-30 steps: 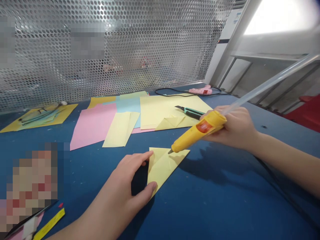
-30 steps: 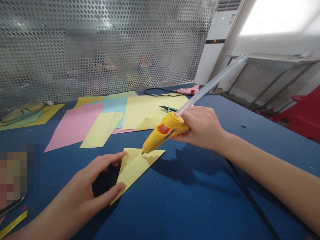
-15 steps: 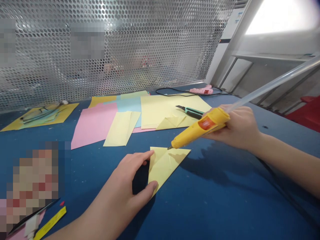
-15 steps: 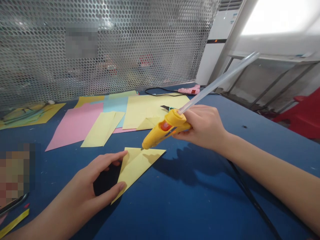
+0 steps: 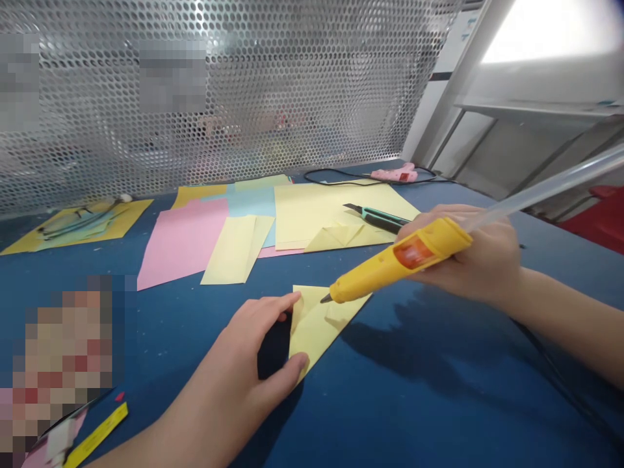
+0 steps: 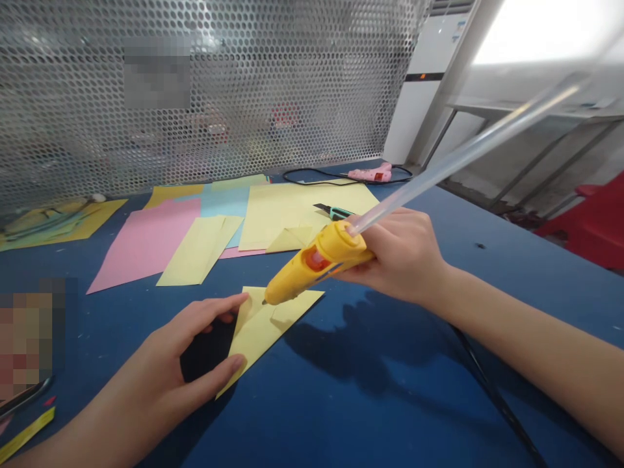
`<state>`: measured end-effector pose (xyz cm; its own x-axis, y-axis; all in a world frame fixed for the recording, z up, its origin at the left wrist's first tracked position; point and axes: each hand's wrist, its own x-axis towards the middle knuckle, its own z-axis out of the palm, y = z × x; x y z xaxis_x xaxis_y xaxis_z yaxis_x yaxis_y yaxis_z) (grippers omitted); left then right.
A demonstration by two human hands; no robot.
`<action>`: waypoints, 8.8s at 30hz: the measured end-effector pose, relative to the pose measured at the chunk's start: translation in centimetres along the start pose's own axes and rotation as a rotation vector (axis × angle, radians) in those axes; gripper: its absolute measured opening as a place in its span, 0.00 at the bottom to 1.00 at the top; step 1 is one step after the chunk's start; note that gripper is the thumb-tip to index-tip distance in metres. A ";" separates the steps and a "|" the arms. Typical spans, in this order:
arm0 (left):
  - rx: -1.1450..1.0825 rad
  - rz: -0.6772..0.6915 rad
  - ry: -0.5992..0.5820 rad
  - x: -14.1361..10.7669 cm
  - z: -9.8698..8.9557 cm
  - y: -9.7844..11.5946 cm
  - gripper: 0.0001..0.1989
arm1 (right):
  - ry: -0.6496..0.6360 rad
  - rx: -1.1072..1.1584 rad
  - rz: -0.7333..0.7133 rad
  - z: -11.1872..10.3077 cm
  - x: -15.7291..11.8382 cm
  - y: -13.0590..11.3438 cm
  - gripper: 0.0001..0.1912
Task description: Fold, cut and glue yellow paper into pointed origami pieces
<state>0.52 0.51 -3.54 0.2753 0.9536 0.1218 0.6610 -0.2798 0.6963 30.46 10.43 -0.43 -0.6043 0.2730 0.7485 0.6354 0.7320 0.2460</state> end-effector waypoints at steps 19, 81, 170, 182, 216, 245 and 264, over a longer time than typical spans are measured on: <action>0.015 0.021 0.011 -0.1 0.0 -0.4 0.23 | -0.050 0.123 0.001 -0.8 1.0 -1.4 0.15; -0.002 -0.004 -0.012 0.3 -0.2 0.2 0.24 | 0.013 0.029 -0.146 0.3 1.0 -1.0 0.16; 0.001 -0.014 -0.008 0.4 -0.3 0.5 0.23 | -0.070 0.023 -0.087 0.2 0.0 0.0 0.19; 0.012 -0.029 -0.013 0.6 -0.4 0.7 0.23 | -0.069 0.034 -0.120 -0.1 0.2 -0.5 0.20; 0.003 0.045 0.025 0.0 0.0 -0.3 0.23 | 0.017 -0.239 -0.092 0.0 0.6 -0.1 0.19; 0.017 0.015 0.003 0.1 -0.3 0.2 0.23 | -0.003 0.012 -0.190 -0.6 2.4 -2.2 0.25; 0.021 0.018 0.002 0.2 -0.1 0.0 0.23 | -0.057 0.003 -0.232 -1.5 1.5 -1.6 0.14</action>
<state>0.50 0.70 -3.44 0.2860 0.9485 0.1362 0.6704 -0.2996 0.6788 29.27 8.71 1.25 -0.7604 0.1322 0.6359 0.4750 0.7809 0.4056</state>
